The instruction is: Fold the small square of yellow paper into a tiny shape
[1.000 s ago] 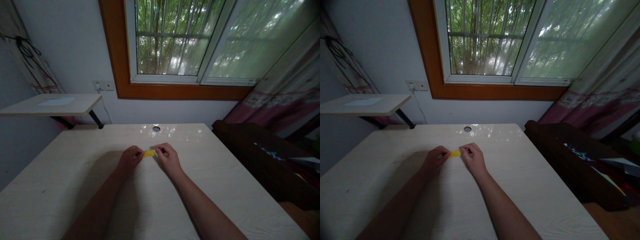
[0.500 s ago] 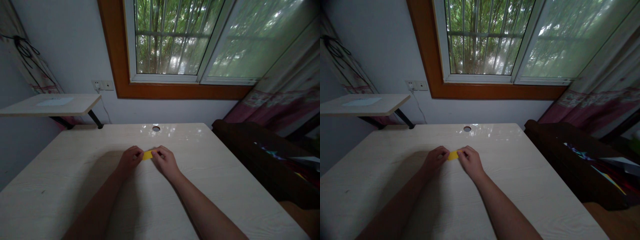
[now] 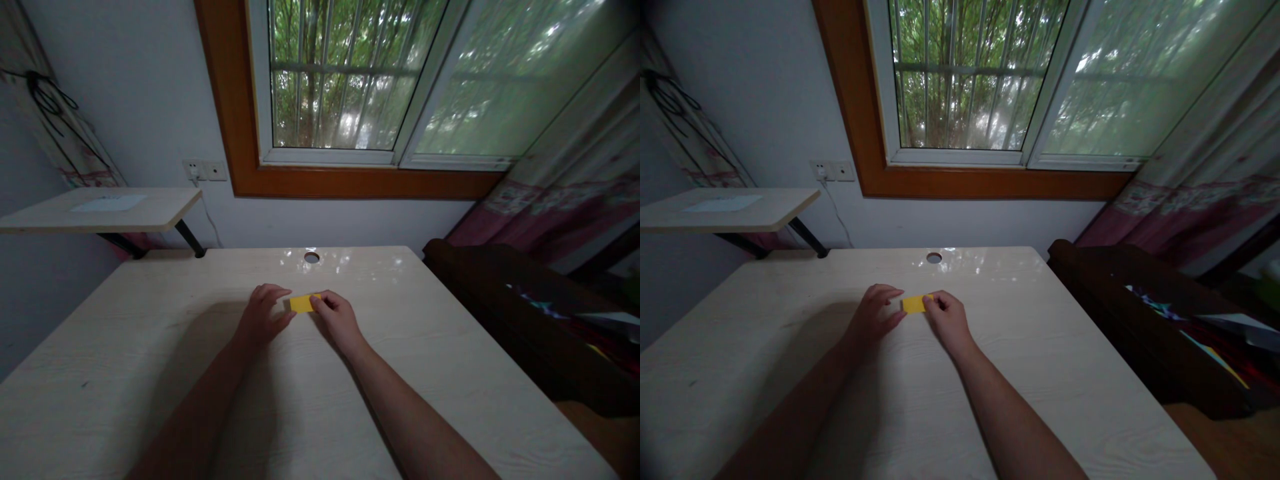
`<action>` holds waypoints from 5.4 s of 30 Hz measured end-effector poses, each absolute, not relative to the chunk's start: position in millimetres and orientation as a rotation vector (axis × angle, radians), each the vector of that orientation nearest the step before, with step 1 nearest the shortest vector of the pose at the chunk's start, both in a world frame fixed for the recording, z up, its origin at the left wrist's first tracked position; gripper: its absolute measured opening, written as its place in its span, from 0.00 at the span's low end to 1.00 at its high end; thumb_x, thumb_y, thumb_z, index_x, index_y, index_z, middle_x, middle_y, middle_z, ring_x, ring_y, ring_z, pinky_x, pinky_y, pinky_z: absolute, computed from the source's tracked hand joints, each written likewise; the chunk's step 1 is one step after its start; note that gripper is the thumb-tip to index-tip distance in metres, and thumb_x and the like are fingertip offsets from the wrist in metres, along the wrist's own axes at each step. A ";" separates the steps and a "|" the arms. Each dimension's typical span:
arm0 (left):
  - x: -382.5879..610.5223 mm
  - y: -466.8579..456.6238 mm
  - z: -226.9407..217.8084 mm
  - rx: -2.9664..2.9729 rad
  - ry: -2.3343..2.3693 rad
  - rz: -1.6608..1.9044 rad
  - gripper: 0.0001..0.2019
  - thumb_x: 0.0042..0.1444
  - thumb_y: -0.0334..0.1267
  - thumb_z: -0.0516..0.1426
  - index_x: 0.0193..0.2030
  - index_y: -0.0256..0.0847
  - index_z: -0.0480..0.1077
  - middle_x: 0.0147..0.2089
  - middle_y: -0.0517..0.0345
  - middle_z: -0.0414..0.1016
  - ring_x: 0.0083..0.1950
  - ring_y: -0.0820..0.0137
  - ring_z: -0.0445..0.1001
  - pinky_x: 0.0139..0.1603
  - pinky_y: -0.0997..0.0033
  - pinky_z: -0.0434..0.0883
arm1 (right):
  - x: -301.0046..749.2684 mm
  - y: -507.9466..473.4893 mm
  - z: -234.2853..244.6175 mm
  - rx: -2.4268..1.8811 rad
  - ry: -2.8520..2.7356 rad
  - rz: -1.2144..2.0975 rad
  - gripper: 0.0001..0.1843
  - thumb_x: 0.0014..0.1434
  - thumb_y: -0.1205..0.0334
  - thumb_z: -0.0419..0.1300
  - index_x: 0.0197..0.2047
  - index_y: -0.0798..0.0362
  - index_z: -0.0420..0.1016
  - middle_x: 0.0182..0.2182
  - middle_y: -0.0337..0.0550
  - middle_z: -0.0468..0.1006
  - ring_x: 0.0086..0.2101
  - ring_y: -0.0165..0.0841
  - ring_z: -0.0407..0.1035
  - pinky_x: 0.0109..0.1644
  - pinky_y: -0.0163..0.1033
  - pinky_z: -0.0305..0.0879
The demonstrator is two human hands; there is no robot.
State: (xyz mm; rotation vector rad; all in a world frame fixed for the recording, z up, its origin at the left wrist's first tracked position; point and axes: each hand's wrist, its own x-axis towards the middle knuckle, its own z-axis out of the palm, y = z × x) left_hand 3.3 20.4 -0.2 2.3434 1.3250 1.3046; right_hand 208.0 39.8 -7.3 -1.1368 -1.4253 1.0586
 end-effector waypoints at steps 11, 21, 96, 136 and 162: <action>8.8 18.0 -1.3 2.522 1.273 1.156 0.22 0.55 0.38 0.61 0.57 0.44 0.66 0.49 0.50 0.71 0.51 0.60 0.68 0.56 0.56 0.66 | 206.7 36.2 -6.4 -1.112 -1.554 1.026 0.15 0.58 0.51 0.59 0.31 0.54 0.77 0.28 0.41 0.76 0.29 0.33 0.68 0.33 0.35 0.63; 8.5 19.6 0.1 2.477 1.281 1.191 0.16 0.57 0.39 0.59 0.53 0.42 0.68 0.47 0.50 0.73 0.49 0.62 0.70 0.55 0.56 0.67 | 206.4 33.0 2.1 -1.040 -1.604 1.027 0.16 0.61 0.50 0.57 0.31 0.53 0.76 0.29 0.40 0.76 0.31 0.33 0.68 0.35 0.35 0.63; 8.7 16.4 1.7 1.339 1.028 1.312 0.20 0.62 0.42 0.53 0.60 0.40 0.64 0.34 0.58 0.77 0.30 0.70 0.75 0.32 0.70 0.74 | 204.5 29.2 6.6 -0.806 -1.786 0.761 0.19 0.61 0.71 0.54 0.48 0.44 0.79 0.44 0.45 0.79 0.44 0.35 0.73 0.49 0.40 0.69; 3.8 16.8 2.7 1.746 1.131 1.272 0.12 0.57 0.45 0.60 0.33 0.38 0.78 0.33 0.55 0.77 0.36 0.69 0.74 0.38 0.72 0.70 | 201.5 27.5 10.3 -0.859 -1.692 0.996 0.18 0.65 0.56 0.55 0.27 0.53 0.78 0.32 0.43 0.74 0.33 0.32 0.70 0.36 0.36 0.67; 5.0 16.6 4.0 1.769 1.164 1.265 0.11 0.59 0.44 0.59 0.40 0.41 0.79 0.37 0.53 0.81 0.40 0.66 0.78 0.45 0.68 0.74 | 199.2 31.7 5.6 -0.863 -1.569 1.112 0.10 0.58 0.55 0.63 0.32 0.50 0.82 0.34 0.44 0.78 0.37 0.36 0.72 0.43 0.40 0.70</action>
